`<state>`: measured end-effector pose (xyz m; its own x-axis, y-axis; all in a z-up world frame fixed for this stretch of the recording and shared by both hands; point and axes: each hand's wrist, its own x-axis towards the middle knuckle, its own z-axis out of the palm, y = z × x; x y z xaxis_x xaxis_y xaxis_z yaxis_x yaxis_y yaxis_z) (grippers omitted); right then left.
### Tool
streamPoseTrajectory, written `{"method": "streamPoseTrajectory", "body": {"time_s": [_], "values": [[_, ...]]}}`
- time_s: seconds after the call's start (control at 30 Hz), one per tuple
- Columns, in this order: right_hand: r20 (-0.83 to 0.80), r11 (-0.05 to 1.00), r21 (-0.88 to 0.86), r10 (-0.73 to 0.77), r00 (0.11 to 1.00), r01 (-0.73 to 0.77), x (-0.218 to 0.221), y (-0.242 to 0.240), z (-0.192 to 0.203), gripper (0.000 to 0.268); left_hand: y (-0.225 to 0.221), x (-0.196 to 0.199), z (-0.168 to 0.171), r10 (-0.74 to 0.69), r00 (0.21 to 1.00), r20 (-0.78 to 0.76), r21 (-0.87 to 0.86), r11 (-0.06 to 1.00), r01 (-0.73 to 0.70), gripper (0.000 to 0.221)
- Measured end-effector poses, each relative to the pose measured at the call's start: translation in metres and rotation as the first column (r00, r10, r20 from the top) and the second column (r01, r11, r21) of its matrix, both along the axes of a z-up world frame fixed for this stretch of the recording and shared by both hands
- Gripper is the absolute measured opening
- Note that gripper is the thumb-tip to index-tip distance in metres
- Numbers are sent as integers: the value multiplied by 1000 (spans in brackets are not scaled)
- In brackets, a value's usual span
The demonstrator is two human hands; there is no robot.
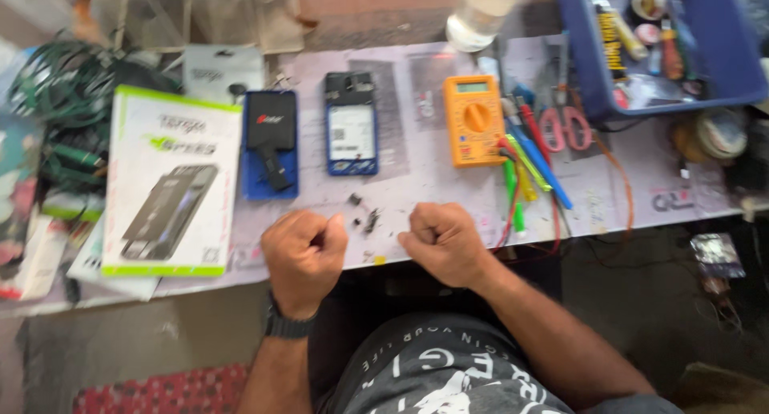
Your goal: The person cleans a small electronic component using a spray bottle and a toothbrush. They repeatedly spray liquid onto the component and scrub it with the toothbrush, then inspect the component by turning it over in their hands.
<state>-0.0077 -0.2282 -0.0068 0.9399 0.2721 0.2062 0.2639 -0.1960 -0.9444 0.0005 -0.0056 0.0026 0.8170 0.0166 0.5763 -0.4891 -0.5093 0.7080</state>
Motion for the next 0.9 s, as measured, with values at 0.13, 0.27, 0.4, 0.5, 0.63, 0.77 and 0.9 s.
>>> {"method": "streamPoseTrajectory", "body": {"time_s": [0.13, 0.27, 0.4, 0.5, 0.63, 0.77, 0.9], "values": [[-18, 1000, -3, 9, 1000, -9, -1, -2, 3, 45, -4, -1, 2, 10, 999, -54, -9, 1000, -11, 33], [-20, 1000, 1, 15, 1000, -15, -1, -3, 3, 45, -6, 0, 2, 7, 999, -44, -2, 1000, -7, 33], [11, 1000, -10, 0, 1000, 0, -1, -1, 1, 45, -5, -1, 0, 13, 999, -33, 12, 1000, -13, 34], [6, 1000, 25, -3, 1000, 2, -1, -1, 2, 46, -4, -1, 2, 7, 1000, -23, 6, 1000, -6, 35], [1, 1000, 9, -6, 1000, 6, -2, -3, 1, 46, -5, 0, 2, 3, 1000, -21, 11, 1000, -3, 35], [-11, 1000, -6, -13, 1000, 13, -2, -1, -2, 46, -3, 0, 0, -5, 1000, -18, -5, 1000, 4, 35], [-15, 1000, -4, -10, 1000, 10, -2, -2, -3, 45, -3, 0, -1, -6, 1000, -22, -13, 1000, 6, 35]]}}
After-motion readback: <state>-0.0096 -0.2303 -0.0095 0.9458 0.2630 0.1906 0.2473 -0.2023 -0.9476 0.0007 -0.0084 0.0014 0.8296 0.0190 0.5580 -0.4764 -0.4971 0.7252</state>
